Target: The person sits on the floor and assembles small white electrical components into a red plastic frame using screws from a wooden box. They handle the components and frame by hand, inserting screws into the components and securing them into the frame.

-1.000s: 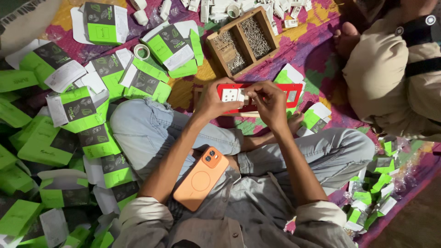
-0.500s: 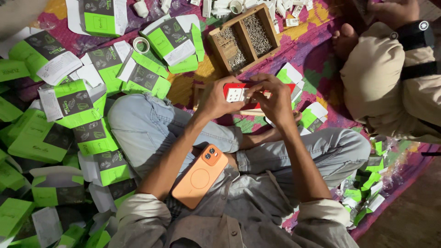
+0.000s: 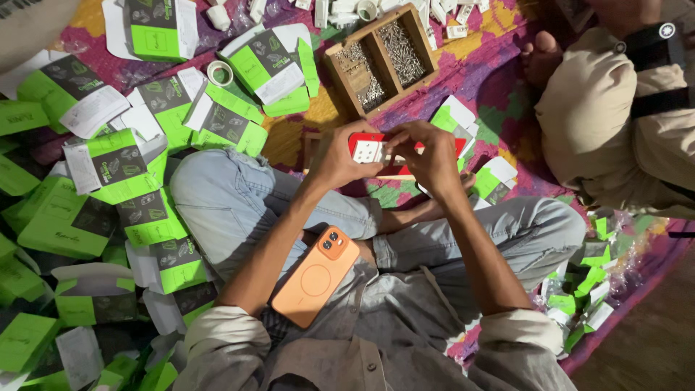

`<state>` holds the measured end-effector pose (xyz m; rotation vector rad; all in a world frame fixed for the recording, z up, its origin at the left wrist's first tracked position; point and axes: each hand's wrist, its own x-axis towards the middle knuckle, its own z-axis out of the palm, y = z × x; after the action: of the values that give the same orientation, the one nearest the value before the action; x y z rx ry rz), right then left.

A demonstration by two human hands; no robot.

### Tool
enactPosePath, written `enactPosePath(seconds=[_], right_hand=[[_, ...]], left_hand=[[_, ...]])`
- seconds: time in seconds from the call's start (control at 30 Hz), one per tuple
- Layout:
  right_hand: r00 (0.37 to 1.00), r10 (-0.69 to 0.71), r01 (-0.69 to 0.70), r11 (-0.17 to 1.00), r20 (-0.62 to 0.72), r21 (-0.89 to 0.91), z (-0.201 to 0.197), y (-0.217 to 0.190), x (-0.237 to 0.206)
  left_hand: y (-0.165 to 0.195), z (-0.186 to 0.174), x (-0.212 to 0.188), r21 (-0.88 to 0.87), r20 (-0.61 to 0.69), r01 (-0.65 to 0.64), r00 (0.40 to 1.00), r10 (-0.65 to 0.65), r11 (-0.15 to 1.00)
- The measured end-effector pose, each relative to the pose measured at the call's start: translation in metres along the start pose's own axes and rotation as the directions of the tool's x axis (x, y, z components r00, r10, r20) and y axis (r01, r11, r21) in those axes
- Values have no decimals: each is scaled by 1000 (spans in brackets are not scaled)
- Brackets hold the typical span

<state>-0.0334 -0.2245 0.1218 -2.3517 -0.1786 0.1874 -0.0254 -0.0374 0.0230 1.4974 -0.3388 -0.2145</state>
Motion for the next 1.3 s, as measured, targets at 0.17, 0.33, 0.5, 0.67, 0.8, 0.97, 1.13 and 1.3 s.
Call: enactPosePath(seconds=[0.17, 0.33, 0.5, 0.67, 0.8, 0.97, 1.13, 1.3], right_hand=[[1000, -2, 1, 999, -30, -34, 5, 3, -1], [998, 51, -52, 998, -48, -25, 6, 6, 2], [997, 57, -58, 998, -45, -18, 5, 3, 1], [999, -18, 21, 998, -49, 64, 8, -4, -3], [954, 214, -209, 977, -212, 45, 24, -2, 7], [949, 124, -179, 969, -290, -171, 43, 8, 31], [954, 110, -161, 973, -279, -168, 56, 17, 32], [964, 92, -136, 976, -249, -169, 65, 30, 32]], left_hand=[[1, -1, 1, 27, 6, 25, 1000, -25, 999], [3, 2, 2, 71, -12, -6, 1000, 7, 997], [3, 2, 1, 47, -23, 21, 1000, -20, 999], [-4, -1, 4, 5, -3, 85, 996, -85, 996], [-5, 2, 3, -8, 8, 60, 998, -60, 998], [1, 3, 1, 31, 24, 0, 1000, -1, 1000], [6, 3, -1, -53, 58, 117, 992, -114, 992], [4, 4, -2, -11, 72, 65, 995, -64, 998]])
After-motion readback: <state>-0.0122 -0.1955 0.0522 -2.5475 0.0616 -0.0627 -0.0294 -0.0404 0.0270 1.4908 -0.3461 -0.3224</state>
